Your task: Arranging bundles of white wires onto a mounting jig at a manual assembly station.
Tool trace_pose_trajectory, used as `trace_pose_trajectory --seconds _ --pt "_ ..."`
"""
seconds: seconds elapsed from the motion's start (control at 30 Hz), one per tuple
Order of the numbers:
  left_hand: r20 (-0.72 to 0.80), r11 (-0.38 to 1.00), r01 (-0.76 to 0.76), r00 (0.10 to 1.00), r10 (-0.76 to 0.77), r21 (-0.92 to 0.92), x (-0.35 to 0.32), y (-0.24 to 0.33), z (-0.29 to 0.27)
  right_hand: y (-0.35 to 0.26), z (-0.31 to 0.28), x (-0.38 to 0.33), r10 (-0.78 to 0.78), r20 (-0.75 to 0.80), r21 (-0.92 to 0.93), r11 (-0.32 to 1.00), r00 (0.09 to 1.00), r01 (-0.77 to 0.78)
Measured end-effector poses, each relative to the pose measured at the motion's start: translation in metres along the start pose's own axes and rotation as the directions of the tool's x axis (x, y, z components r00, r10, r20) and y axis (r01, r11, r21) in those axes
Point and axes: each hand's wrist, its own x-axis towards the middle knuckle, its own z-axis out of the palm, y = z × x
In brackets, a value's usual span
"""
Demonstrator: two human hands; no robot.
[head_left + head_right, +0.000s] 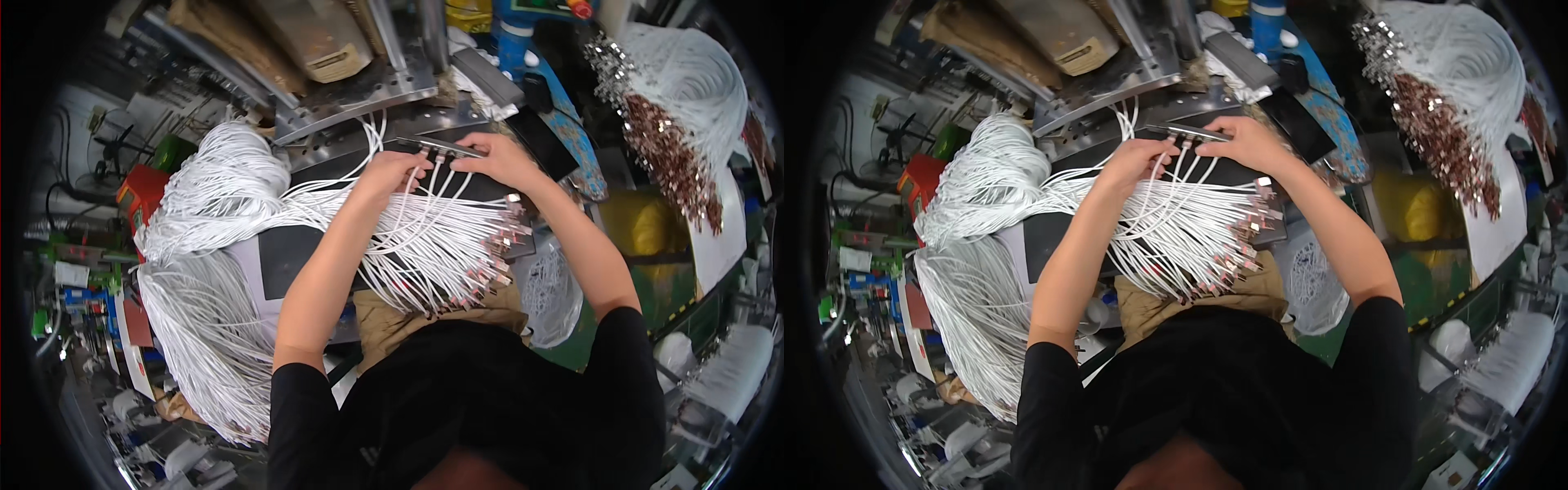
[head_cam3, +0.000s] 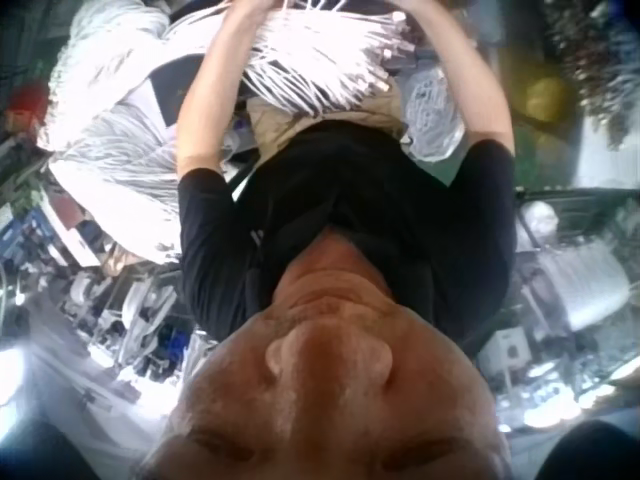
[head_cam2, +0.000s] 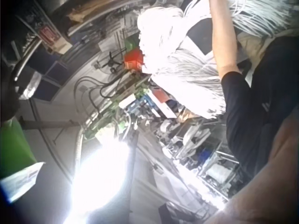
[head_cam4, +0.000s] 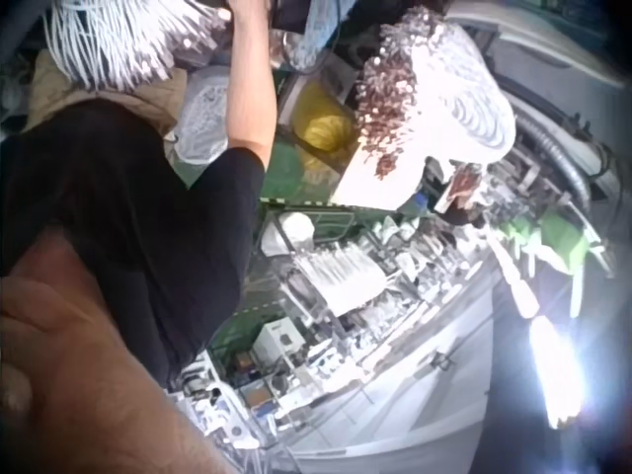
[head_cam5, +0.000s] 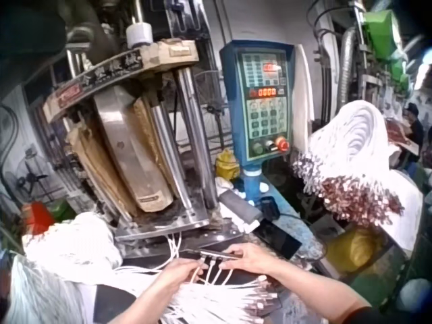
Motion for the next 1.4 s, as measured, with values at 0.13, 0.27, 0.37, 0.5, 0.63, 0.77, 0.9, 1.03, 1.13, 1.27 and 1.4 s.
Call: trace_pose_trajectory --seconds 0.13,0.27,0.37,0.5,0.63,0.77,0.9,1.03,1.13,1.27,1.4 --pt "0.064 0.996 -0.052 0.996 0.056 -0.066 0.004 -0.014 0.003 0.01 0.001 0.0 -0.093 -0.075 -0.112 0.99 0.993 0.084" --pt "0.091 0.995 -0.096 0.991 0.099 -0.035 0.013 -0.017 0.018 0.001 -0.002 -0.019 -0.081 0.018 0.037 0.996 0.997 0.08" --pt "0.056 0.993 -0.121 0.991 0.121 -0.002 0.012 -0.022 0.007 -0.002 0.002 -0.015 0.018 0.007 0.053 0.998 1.0 -0.018" --pt "-0.006 0.663 -0.299 0.909 0.416 0.686 -0.008 -0.009 0.011 -0.01 -0.01 -0.01 0.026 -0.021 -0.307 0.951 0.999 -0.032" --pt "-0.26 0.836 -0.326 0.845 0.467 0.441 -0.01 0.014 -0.036 -0.01 -0.006 0.023 -0.574 -0.157 -0.735 0.612 0.804 0.293" --pt "-0.473 0.903 -0.385 0.77 0.429 0.192 0.031 0.01 -0.068 -0.016 0.012 0.09 -0.75 -0.181 -0.814 0.477 0.636 0.331" --pt "-0.105 0.945 -0.138 0.988 0.111 -0.297 0.029 0.015 -0.07 -0.004 0.013 0.184 -0.762 -0.254 -0.82 0.496 0.596 0.284" --pt "0.022 0.985 -0.169 0.985 0.169 -0.033 0.023 0.007 -0.049 0.021 -0.02 0.274 -0.83 -0.126 -0.913 0.312 0.544 0.264" --pt "-0.104 0.977 -0.194 0.974 0.204 0.092 0.004 -0.001 -0.046 0.033 -0.013 0.302 -0.857 -0.059 -0.884 0.283 0.511 0.372" --pt "0.074 0.891 -0.346 0.937 0.34 0.292 -0.056 0.022 -0.037 0.041 -0.018 0.316 -0.849 -0.119 -0.73 0.427 0.515 0.534" --pt "-0.289 0.604 -0.737 0.533 0.795 0.303 -0.138 0.049 -0.123 0.038 -0.031 0.311 -0.855 -0.089 -0.776 0.381 0.511 0.502"
